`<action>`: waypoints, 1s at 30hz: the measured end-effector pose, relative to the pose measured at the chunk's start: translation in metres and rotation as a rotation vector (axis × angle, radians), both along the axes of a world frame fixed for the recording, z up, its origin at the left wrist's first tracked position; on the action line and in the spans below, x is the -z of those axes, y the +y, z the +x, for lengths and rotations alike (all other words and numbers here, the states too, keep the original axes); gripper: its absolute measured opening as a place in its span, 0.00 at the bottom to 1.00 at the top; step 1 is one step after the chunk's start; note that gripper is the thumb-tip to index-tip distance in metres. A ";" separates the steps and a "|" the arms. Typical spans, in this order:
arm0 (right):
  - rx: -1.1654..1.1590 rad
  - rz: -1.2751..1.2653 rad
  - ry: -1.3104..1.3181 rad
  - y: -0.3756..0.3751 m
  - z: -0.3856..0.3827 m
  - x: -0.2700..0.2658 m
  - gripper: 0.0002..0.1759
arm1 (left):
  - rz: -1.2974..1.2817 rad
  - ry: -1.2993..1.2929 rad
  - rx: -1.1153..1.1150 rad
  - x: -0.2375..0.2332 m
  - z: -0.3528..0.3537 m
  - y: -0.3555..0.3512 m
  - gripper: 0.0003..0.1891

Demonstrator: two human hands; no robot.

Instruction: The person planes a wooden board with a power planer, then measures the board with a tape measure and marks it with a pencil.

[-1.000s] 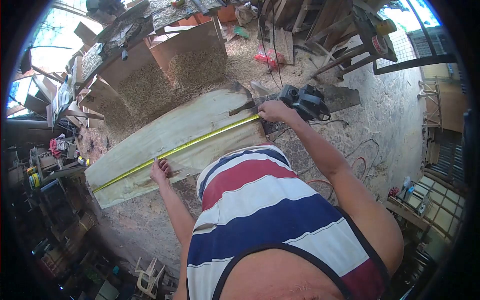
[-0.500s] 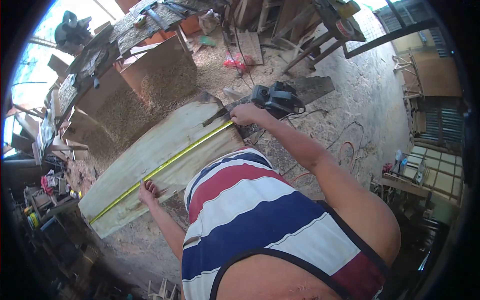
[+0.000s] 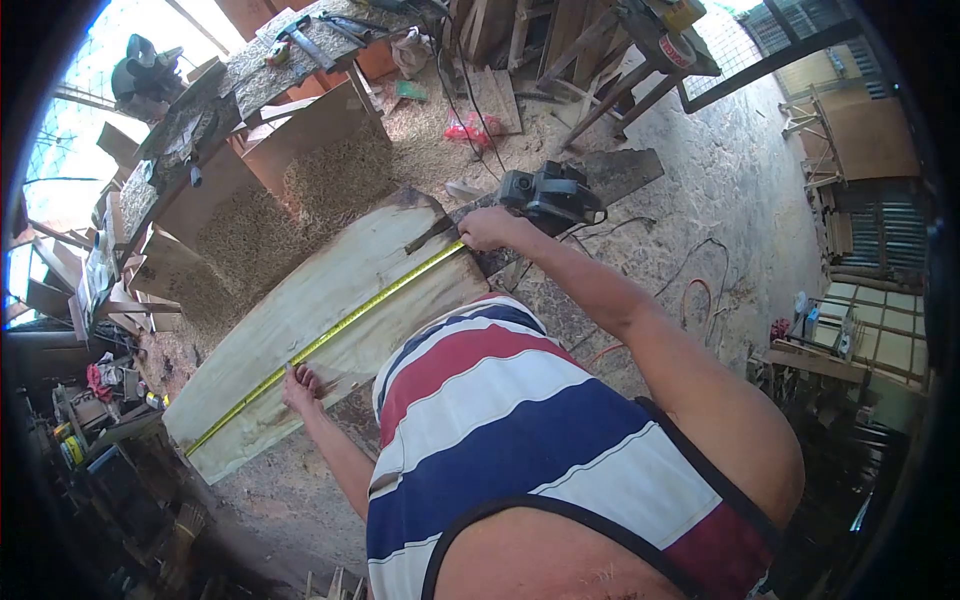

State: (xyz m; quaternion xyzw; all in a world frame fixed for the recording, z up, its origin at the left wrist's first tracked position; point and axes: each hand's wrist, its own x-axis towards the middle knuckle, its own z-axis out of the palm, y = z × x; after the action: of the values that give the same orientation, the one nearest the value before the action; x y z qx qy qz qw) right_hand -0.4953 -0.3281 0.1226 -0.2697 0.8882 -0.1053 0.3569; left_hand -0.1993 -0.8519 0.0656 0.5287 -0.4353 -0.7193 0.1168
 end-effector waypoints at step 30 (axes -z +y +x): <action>0.031 -0.033 -0.158 -0.078 0.112 -0.056 0.26 | -0.101 0.150 -0.358 -0.058 0.037 -0.037 0.15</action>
State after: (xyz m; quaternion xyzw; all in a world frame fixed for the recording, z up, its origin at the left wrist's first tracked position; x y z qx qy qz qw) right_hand -0.3831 -0.4059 0.1782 -0.2527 0.8595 -0.1461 0.4196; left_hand -0.1622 -0.8893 0.1232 0.5362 -0.3599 -0.7017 0.3010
